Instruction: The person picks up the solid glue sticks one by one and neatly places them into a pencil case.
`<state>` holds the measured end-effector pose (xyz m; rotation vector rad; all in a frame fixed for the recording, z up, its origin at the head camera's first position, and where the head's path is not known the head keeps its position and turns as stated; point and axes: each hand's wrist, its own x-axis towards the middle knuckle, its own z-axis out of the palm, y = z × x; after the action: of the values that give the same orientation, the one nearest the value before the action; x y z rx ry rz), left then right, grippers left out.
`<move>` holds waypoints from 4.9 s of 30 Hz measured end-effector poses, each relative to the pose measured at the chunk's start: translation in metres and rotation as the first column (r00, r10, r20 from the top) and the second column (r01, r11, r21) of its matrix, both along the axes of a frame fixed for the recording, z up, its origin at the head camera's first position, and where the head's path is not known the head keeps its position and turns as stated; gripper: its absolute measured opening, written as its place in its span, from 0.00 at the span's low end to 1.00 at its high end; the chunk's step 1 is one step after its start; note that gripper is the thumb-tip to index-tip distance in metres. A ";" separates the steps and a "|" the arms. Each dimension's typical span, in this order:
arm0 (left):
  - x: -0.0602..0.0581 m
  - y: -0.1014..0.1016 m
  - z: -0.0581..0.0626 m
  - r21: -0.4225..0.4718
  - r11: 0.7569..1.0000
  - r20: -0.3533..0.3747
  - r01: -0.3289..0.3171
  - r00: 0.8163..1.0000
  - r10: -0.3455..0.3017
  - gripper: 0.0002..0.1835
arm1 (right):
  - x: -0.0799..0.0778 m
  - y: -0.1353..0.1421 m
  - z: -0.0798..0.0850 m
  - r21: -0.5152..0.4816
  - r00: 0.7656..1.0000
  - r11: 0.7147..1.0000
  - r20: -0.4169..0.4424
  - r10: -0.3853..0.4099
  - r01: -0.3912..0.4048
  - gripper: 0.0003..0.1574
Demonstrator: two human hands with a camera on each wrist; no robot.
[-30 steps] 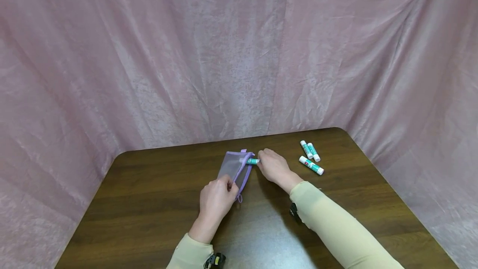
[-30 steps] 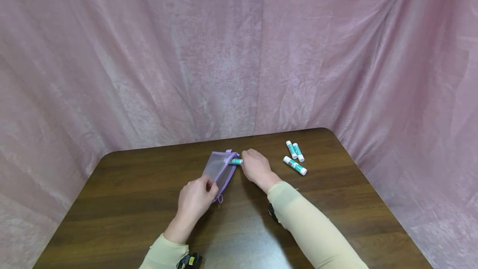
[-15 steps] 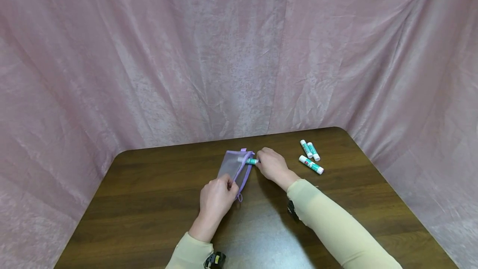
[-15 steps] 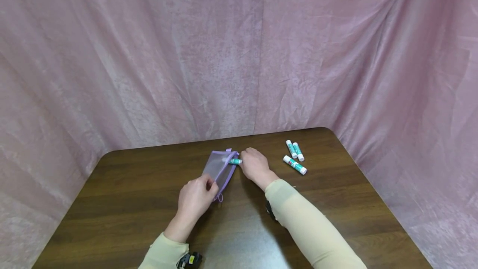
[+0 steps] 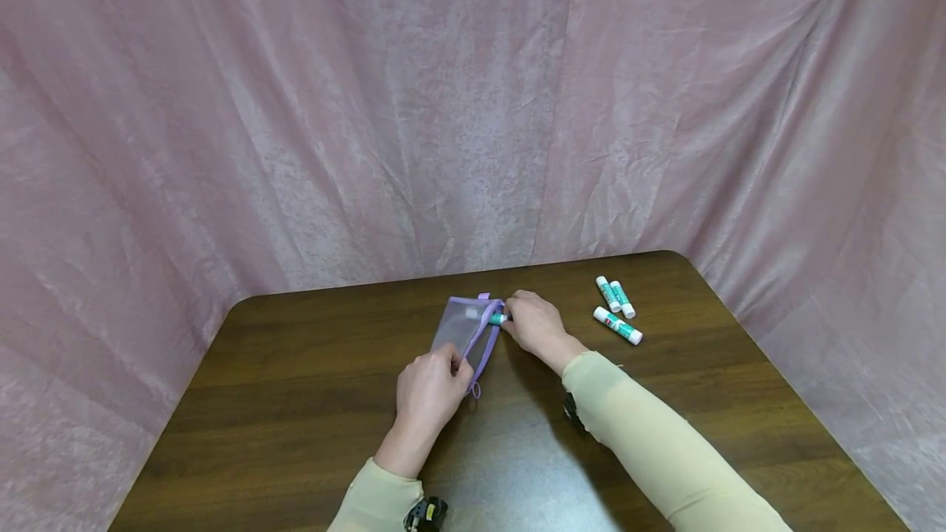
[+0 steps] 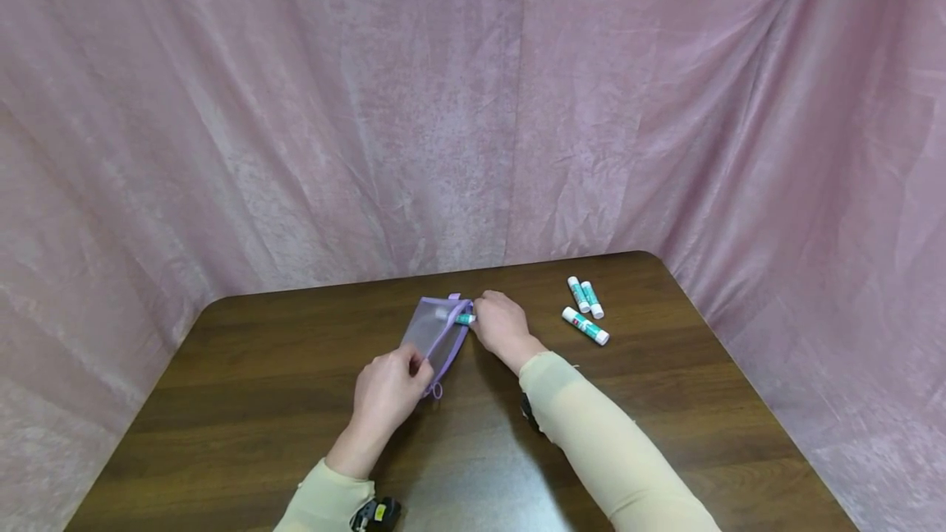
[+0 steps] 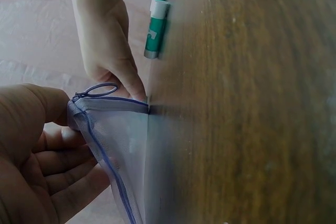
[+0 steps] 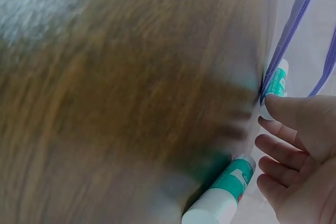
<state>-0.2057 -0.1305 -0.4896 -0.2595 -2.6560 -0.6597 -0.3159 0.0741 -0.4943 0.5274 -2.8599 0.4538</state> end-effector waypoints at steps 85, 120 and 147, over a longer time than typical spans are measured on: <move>-0.001 -0.002 -0.003 -0.010 1.000 -0.041 -0.013 0.999 0.013 0.13 | 0.030 0.030 0.011 -0.063 1.000 0.998 0.023 0.020 -0.019 0.33; 0.000 -0.002 -0.003 -0.007 1.000 -0.030 -0.015 0.999 0.015 0.12 | 0.066 0.076 0.010 -0.009 1.000 1.000 0.004 0.017 -0.017 0.53; 0.001 -0.002 -0.003 -0.005 1.000 -0.027 -0.018 0.999 0.018 0.12 | 0.086 0.109 0.001 0.037 0.998 0.999 -0.066 0.007 -0.004 0.47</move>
<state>-0.2046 -0.1325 -0.4925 -0.2442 -2.6321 -0.6390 -0.2295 0.1835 -0.4932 0.5463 -2.8093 0.3785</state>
